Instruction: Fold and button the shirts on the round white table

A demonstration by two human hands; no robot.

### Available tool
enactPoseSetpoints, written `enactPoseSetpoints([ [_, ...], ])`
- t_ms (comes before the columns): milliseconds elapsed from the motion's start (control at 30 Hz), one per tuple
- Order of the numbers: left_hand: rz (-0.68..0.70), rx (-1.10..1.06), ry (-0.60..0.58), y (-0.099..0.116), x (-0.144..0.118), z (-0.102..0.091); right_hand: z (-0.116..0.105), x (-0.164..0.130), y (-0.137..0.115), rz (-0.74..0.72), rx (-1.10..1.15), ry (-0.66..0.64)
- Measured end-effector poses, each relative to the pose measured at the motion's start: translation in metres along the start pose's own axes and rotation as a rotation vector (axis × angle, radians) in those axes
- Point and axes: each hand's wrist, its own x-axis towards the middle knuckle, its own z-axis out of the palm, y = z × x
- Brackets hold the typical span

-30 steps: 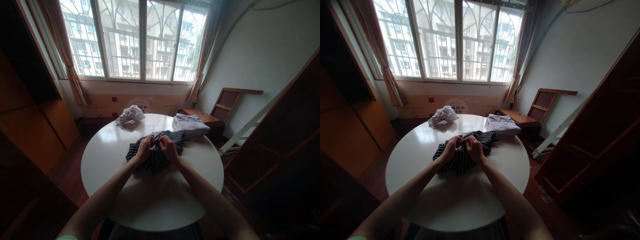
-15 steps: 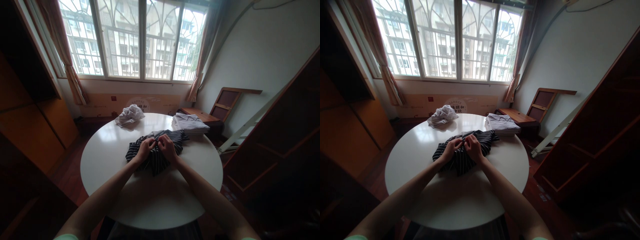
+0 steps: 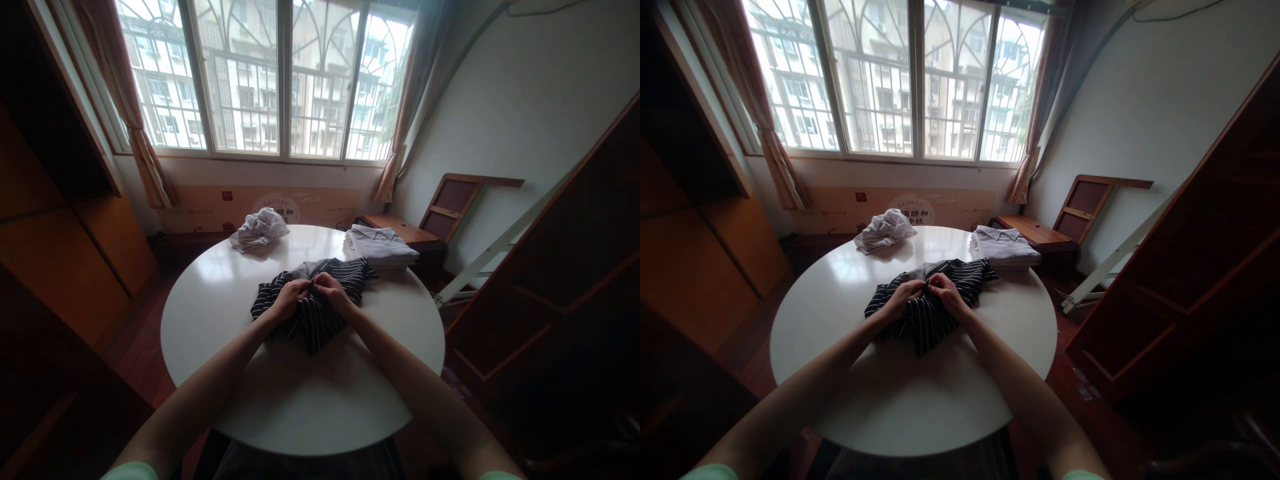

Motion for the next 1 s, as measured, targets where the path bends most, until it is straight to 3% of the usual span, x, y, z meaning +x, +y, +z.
enactPoseSetpoints([
  [267,0.034,-0.013,-0.012,-0.003,0.001,-0.001,0.001,-0.004,-0.01,0.051,-0.049,-0.005],
  [400,0.043,-0.011,-0.01,-0.003,-0.001,0.006,0.0,-0.003,-0.009,0.081,-0.17,0.137],
  [533,0.096,-0.01,-0.008,0.004,-0.002,0.012,-0.005,0.003,-0.001,0.105,-0.151,0.28],
  [667,-0.012,-0.02,0.202,0.008,0.0,0.001,-0.016,0.007,0.0,0.067,-0.091,0.472],
  [833,-0.179,-0.049,0.496,-0.002,0.006,-0.018,-0.024,0.004,-0.014,-0.019,-0.279,0.716],
  [933,-0.227,-0.095,0.571,-0.009,0.008,-0.021,-0.017,-0.001,-0.023,-0.113,-0.413,0.674],
  [1000,-0.239,-0.114,0.584,-0.01,0.008,-0.021,-0.009,-0.005,-0.028,-0.158,-0.537,0.515],
])
